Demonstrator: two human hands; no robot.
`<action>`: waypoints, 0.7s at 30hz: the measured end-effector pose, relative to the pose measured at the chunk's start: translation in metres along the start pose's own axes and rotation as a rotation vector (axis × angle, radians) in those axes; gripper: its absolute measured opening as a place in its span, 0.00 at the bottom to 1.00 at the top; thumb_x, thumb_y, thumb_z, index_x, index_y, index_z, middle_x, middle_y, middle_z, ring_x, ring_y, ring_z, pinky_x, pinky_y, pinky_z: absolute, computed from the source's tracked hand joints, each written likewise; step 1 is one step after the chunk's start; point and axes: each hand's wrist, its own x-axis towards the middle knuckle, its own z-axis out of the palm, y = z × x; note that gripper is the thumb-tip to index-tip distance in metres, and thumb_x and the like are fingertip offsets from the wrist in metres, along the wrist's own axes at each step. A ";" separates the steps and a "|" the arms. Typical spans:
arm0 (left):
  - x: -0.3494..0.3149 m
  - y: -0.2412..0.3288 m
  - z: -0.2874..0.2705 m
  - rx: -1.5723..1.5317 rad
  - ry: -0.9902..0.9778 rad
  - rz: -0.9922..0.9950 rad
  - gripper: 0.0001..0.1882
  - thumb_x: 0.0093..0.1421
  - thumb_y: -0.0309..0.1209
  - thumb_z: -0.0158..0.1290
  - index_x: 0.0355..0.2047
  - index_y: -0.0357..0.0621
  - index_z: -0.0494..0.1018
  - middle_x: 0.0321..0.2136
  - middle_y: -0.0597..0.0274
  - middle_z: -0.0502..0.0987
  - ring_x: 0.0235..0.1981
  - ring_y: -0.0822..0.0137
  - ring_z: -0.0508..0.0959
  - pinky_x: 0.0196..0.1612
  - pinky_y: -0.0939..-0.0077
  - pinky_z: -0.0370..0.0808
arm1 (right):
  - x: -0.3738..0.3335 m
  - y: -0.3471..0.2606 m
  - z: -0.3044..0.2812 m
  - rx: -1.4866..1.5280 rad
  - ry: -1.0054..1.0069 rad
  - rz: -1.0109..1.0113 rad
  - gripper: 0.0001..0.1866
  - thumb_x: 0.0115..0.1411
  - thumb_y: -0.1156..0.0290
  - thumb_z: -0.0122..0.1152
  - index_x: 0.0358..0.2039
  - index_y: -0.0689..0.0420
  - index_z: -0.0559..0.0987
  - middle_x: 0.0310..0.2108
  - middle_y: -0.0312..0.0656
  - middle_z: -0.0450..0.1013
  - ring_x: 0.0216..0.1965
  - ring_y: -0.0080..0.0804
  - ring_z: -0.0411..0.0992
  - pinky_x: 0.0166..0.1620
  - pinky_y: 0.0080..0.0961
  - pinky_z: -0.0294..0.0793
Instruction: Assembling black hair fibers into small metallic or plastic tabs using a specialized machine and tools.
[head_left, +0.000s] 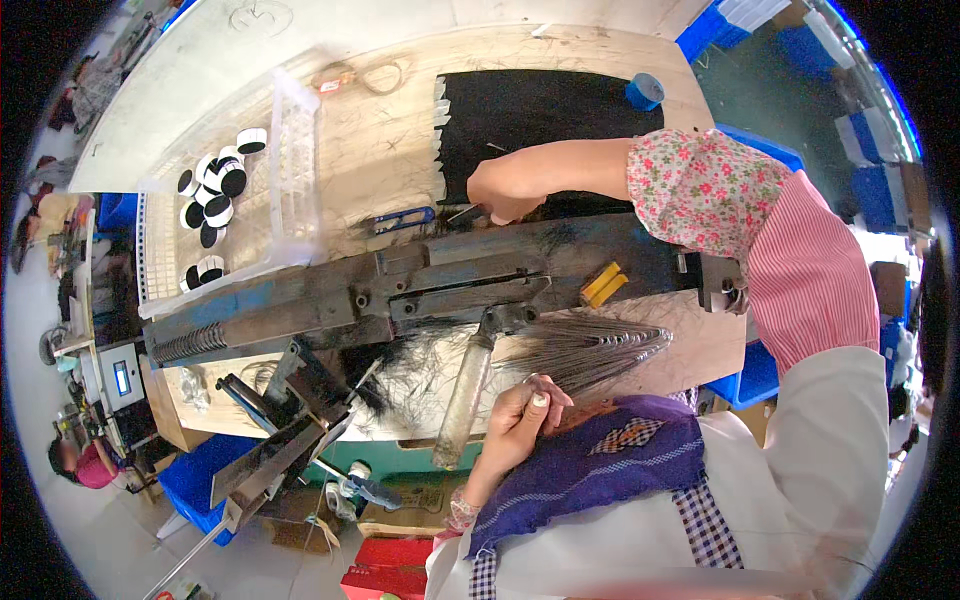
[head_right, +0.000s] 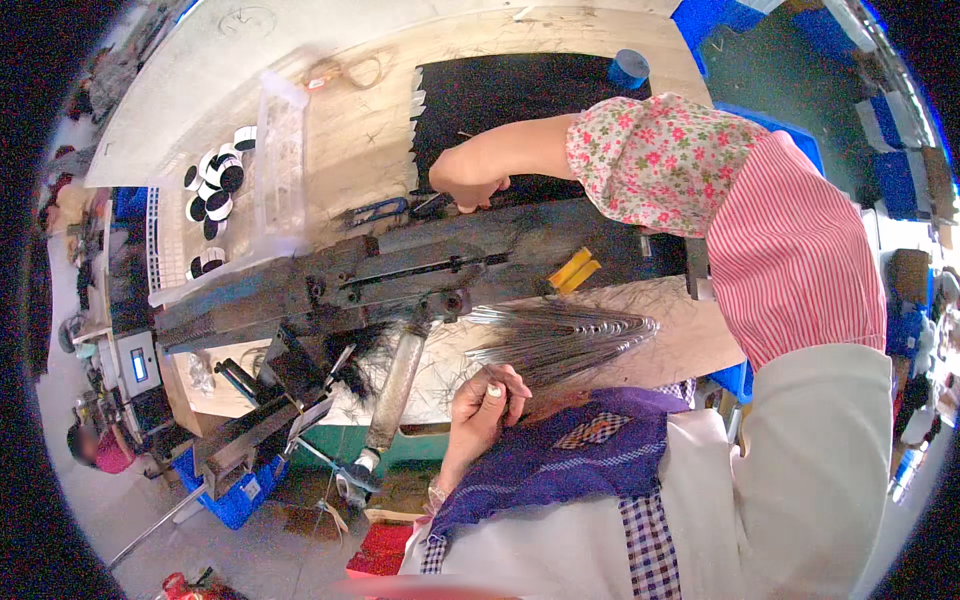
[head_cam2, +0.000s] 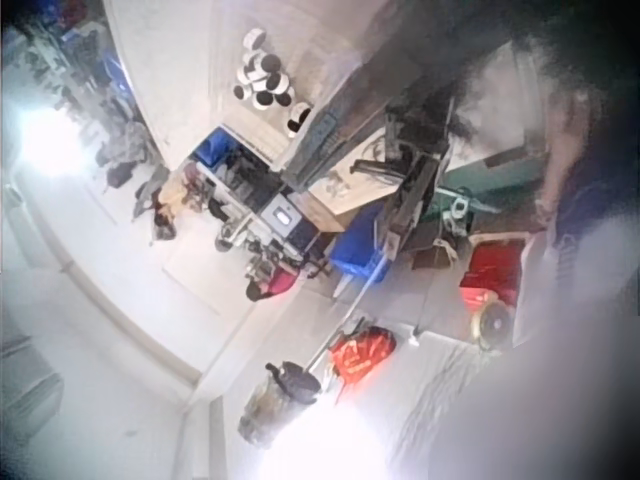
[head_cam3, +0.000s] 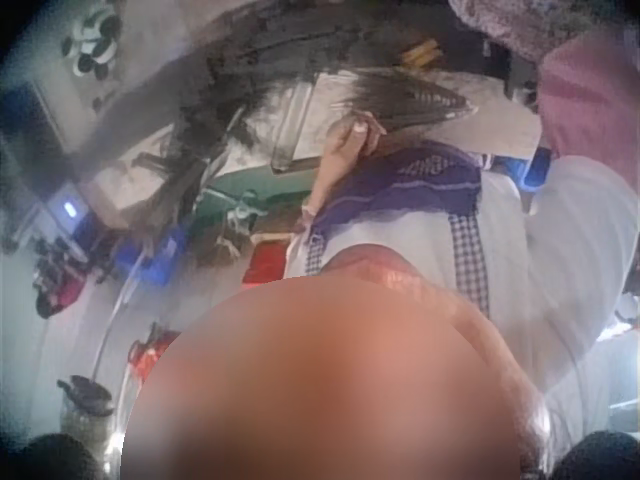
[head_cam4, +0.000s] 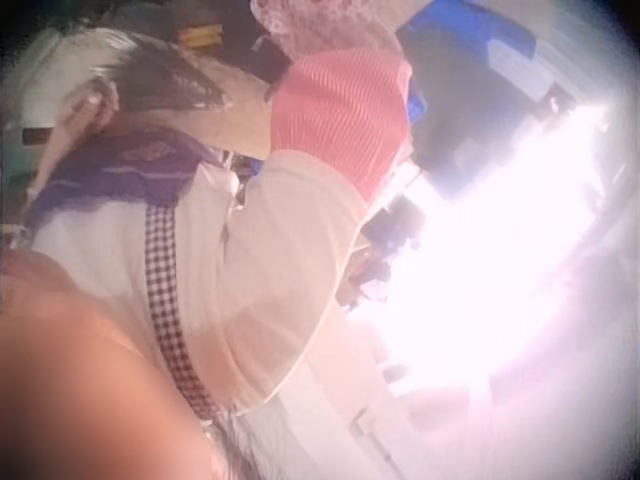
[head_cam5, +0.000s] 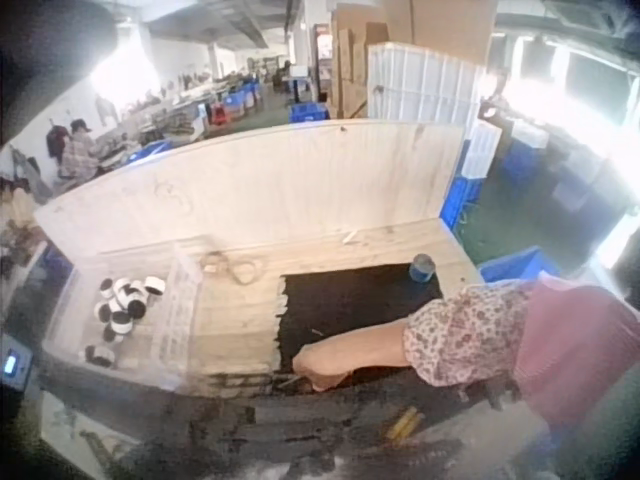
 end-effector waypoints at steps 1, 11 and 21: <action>0.000 0.000 0.000 0.002 0.006 -0.003 0.17 0.69 0.34 0.40 0.33 0.35 0.73 0.21 0.66 0.67 0.19 0.77 0.64 0.24 0.82 0.61 | -0.004 0.002 -0.002 0.003 0.032 -0.028 0.12 0.53 0.68 0.57 0.26 0.66 0.77 0.20 0.47 0.74 0.24 0.41 0.75 0.31 0.36 0.73; 0.004 -0.002 0.000 0.022 0.035 -0.046 0.18 0.70 0.37 0.39 0.33 0.37 0.72 0.18 0.67 0.65 0.17 0.78 0.62 0.21 0.83 0.59 | -0.052 0.063 -0.025 0.033 0.039 0.116 0.10 0.52 0.67 0.59 0.24 0.61 0.78 0.18 0.39 0.74 0.13 0.28 0.68 0.16 0.28 0.68; -0.006 -0.008 0.006 0.029 0.127 -0.074 0.17 0.70 0.37 0.38 0.33 0.38 0.70 0.18 0.68 0.65 0.17 0.79 0.61 0.20 0.85 0.58 | -0.059 0.053 -0.031 -0.087 -0.132 0.160 0.15 0.56 0.62 0.60 0.27 0.64 0.79 0.22 0.43 0.76 0.18 0.32 0.72 0.19 0.30 0.75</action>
